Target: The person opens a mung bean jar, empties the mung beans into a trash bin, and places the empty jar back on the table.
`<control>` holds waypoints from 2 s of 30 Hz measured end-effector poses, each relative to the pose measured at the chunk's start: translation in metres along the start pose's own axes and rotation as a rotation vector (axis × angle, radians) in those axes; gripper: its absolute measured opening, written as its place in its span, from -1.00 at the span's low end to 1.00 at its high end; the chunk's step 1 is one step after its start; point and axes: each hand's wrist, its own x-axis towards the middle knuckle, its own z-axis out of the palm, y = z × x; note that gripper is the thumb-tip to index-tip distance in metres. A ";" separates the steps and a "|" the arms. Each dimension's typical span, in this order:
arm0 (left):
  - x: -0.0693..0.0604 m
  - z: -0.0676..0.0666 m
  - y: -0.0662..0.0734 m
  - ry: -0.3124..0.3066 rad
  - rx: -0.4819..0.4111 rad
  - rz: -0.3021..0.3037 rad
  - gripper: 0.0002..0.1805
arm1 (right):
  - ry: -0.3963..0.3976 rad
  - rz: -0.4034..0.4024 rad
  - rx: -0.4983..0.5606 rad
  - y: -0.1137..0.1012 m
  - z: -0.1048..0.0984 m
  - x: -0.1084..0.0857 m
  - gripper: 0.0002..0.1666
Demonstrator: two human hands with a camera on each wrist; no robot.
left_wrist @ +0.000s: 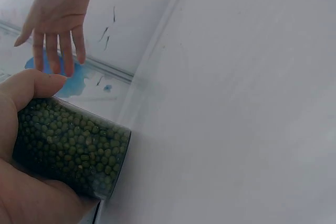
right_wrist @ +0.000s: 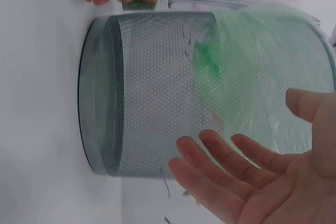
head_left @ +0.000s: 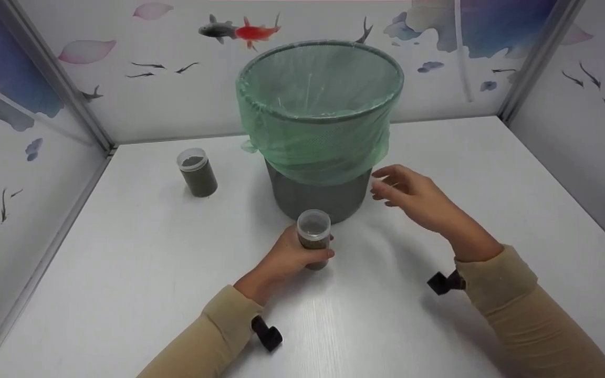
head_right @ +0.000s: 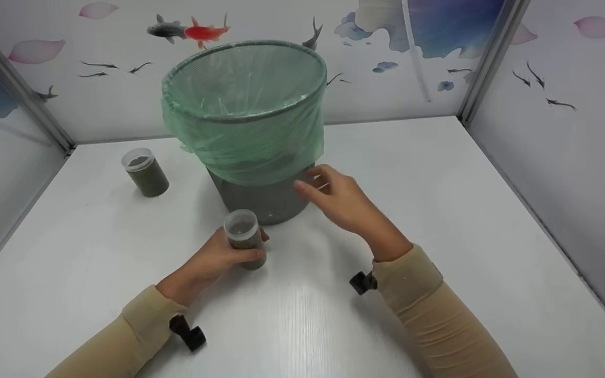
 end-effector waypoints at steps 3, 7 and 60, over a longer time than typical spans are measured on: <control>0.000 -0.001 0.001 -0.002 0.024 -0.006 -0.34 | -0.073 -0.093 0.036 -0.006 0.020 -0.002 -0.29; -0.001 -0.001 0.002 -0.001 0.046 -0.003 -0.32 | -0.137 -0.170 0.137 -0.010 0.048 0.000 -0.21; -0.003 0.004 0.001 -0.073 0.065 0.077 -0.58 | 0.038 -0.054 0.411 -0.010 0.139 0.013 -0.42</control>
